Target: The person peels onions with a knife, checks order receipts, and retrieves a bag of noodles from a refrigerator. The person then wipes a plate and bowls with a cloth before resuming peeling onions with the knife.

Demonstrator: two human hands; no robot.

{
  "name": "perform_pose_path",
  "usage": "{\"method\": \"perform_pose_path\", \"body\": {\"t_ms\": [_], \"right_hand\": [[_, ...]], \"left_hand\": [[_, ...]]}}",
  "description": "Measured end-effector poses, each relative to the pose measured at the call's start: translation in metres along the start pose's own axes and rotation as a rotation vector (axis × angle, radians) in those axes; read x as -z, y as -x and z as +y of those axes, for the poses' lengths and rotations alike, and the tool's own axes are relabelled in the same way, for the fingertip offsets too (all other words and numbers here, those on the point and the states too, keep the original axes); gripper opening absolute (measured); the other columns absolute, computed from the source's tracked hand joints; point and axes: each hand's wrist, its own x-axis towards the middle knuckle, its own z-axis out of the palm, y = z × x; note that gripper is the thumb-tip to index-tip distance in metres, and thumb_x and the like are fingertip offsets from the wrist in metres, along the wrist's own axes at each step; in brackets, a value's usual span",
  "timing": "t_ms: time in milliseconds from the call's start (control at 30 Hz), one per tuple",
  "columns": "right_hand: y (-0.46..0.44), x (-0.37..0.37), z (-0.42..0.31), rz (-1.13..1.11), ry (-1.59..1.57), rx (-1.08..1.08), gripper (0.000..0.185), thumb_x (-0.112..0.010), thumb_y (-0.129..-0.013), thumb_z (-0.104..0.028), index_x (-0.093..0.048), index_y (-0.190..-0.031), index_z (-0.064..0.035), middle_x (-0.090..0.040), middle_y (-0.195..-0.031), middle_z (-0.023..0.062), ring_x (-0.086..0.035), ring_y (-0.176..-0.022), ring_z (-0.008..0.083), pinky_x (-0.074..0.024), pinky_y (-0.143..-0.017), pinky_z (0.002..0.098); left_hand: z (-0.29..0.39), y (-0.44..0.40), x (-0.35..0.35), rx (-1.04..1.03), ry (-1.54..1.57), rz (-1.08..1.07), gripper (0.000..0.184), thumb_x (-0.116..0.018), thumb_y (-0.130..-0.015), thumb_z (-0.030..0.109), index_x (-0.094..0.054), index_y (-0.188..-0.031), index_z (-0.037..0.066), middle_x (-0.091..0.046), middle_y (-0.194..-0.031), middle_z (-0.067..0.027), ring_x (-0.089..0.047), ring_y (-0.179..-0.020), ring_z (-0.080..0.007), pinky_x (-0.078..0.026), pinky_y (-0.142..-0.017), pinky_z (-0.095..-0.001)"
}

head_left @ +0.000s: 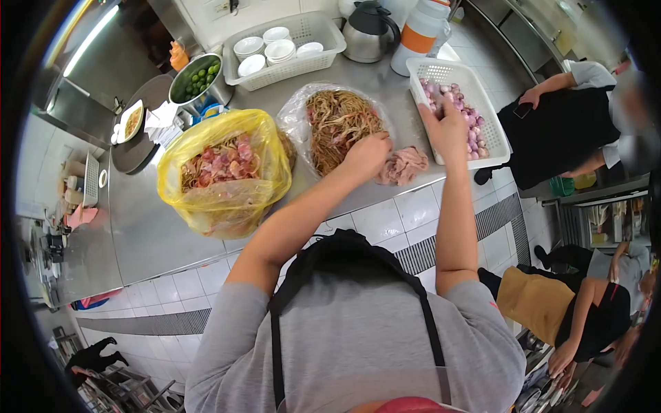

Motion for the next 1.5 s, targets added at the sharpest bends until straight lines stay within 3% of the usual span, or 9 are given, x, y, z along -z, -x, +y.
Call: {"method": "perform_pose_path", "body": {"t_ms": [167,367,467,667,767,900,1167,1333,1500], "right_hand": [[0.023,-0.022,0.021,-0.032,-0.086,-0.048,0.03,-0.062,-0.072,-0.02,-0.057,-0.09,0.0032,-0.051,-0.053,0.0112,-0.048,-0.046,0.0187,-0.0396,-0.048,0.0304],[0.036,-0.036,0.046,-0.068,-0.142,-0.044,0.027,-0.063,-0.072,-0.018,-0.057,-0.089,0.0024,-0.048,-0.049,0.0097,-0.046,-0.044,0.0163,-0.0384,-0.046,0.0291],[0.04,-0.037,0.044,-0.099,-0.277,-0.097,0.027,-0.063,-0.073,-0.018,-0.058,-0.091,0.0009,-0.048,-0.05,0.006,-0.043,-0.043,0.013,-0.0363,-0.044,0.0259],[0.05,-0.043,0.031,-0.302,-0.929,-0.314,0.042,-0.053,-0.082,-0.027,-0.046,-0.116,-0.005,-0.047,-0.063,0.0008,-0.035,-0.039,0.0096,-0.032,-0.038,0.0218],[0.063,-0.039,0.002,-0.653,-1.423,-0.575,0.045,-0.037,-0.089,-0.032,-0.034,-0.127,-0.0089,-0.043,-0.063,0.0014,-0.037,-0.038,0.0096,-0.0322,-0.036,0.0221],[0.078,-0.073,-0.015,-0.829,-1.51,-0.685,0.043,-0.039,-0.089,-0.028,-0.032,-0.129,-0.0145,-0.041,-0.059,0.0014,-0.035,-0.037,0.0104,-0.0301,-0.035,0.0232],[0.073,-0.088,-0.032,-0.888,-1.465,-0.703,0.046,-0.039,-0.089,-0.026,-0.023,-0.132,-0.0254,-0.035,-0.053,-0.0005,-0.032,-0.037,0.0091,-0.0274,-0.035,0.0226],[0.069,-0.089,-0.037,-0.816,-1.521,-0.779,0.031,-0.04,-0.089,-0.025,-0.035,-0.119,-0.0242,-0.034,-0.053,-0.001,-0.031,-0.036,0.0078,-0.0259,-0.033,0.0215],[0.065,-0.086,-0.038,-0.824,-1.596,-0.778,0.017,-0.042,-0.089,-0.024,-0.039,-0.105,-0.021,-0.034,-0.053,-0.0016,-0.03,-0.034,0.0072,-0.0246,-0.032,0.0206]], "left_hand": [[-0.033,-0.018,-0.027,-0.127,-0.486,0.029,0.018,-0.05,-0.068,0.005,-0.055,-0.083,-0.002,-0.055,-0.088,-0.0139,-0.057,-0.08,-0.0256,-0.048,-0.07,-0.03],[-0.01,-0.036,-0.017,0.242,-0.504,-0.152,0.023,-0.052,-0.067,0.006,-0.053,-0.089,-0.003,-0.055,-0.087,-0.0165,-0.058,-0.081,-0.027,-0.05,-0.066,-0.0322],[-0.019,-0.035,-0.023,0.233,-0.447,-0.081,0.023,-0.054,-0.067,0.007,-0.053,-0.088,-0.002,-0.057,-0.083,-0.0151,-0.059,-0.076,-0.0275,-0.05,-0.063,-0.0323],[0.002,-0.01,0.042,0.157,0.056,0.108,0.034,-0.061,-0.066,0.008,-0.053,-0.099,0.004,-0.058,-0.082,-0.011,-0.06,-0.075,-0.0218,-0.049,-0.064,-0.0283],[0.009,0.017,0.075,0.477,0.48,0.284,0.035,-0.062,-0.068,0.003,-0.052,-0.102,0.002,-0.058,-0.084,-0.0073,-0.057,-0.081,-0.0157,-0.048,-0.069,-0.0256],[-0.017,0.039,0.074,0.667,1.271,0.477,0.026,-0.057,-0.077,0.001,-0.051,-0.103,-0.002,-0.059,-0.089,-0.0057,-0.057,-0.083,-0.0135,-0.048,-0.074,-0.0245],[-0.019,0.046,0.067,0.695,1.337,0.539,0.026,-0.06,-0.077,0.005,-0.054,-0.102,-0.002,-0.06,-0.09,-0.0056,-0.057,-0.08,-0.0116,-0.048,-0.073,-0.0237],[-0.019,0.049,0.055,0.529,1.086,0.542,0.029,-0.058,-0.079,0.009,-0.053,-0.106,-0.002,-0.059,-0.094,-0.0071,-0.057,-0.082,-0.0132,-0.047,-0.076,-0.0257],[-0.015,0.044,0.058,0.593,1.356,0.596,0.029,-0.051,-0.085,0.014,-0.052,-0.111,0.001,-0.057,-0.094,-0.006,-0.055,-0.083,-0.0119,-0.046,-0.075,-0.0254]]}}
